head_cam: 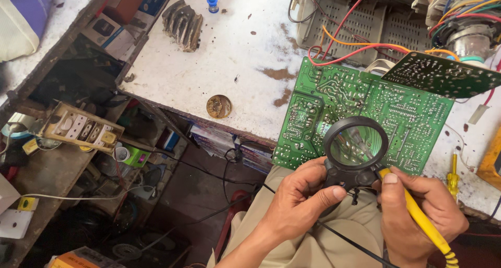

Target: The person holds a magnifying glass over a green circuit board and uses a yellow probe to touch various points on the board. The person moves the magnifying glass and probe across different sections of the board while inspecting it.

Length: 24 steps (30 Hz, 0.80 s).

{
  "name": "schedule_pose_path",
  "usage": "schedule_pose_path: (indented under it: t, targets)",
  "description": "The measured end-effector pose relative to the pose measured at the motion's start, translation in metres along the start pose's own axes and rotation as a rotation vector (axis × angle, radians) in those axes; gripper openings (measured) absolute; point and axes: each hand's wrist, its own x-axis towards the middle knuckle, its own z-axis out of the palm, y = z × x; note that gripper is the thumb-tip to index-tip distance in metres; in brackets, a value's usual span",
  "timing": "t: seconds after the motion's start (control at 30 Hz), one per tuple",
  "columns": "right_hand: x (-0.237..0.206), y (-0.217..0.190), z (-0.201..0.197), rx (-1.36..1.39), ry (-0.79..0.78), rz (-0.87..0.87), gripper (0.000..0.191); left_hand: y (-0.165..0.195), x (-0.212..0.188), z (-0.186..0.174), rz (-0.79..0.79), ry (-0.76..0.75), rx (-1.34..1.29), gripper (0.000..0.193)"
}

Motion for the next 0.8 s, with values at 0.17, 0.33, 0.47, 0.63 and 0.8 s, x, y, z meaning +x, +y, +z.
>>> schedule_pose_path:
  t: [0.17,0.33,0.47,0.63,0.8]
  targets:
    - [0.0,-0.002,-0.002,0.031,0.044,0.04,0.009,0.001,0.0,0.0,-0.012,0.007,-0.009,0.031]
    - [-0.001,0.002,-0.003,0.027,0.028,0.022,0.012,0.002,-0.001,0.001,-0.019,0.006,-0.038,0.024]
    - [0.0,0.006,-0.002,0.011,0.012,0.006,0.013,0.003,-0.001,0.001,0.001,0.002,-0.002,0.027]
    - [0.0,0.004,-0.004,0.06,0.06,0.07,0.009,0.003,-0.001,0.001,-0.014,0.002,-0.049,0.026]
    - [-0.002,0.011,-0.006,0.051,0.023,0.057,0.015,0.003,-0.002,0.001,-0.02,-0.005,-0.065,0.026]
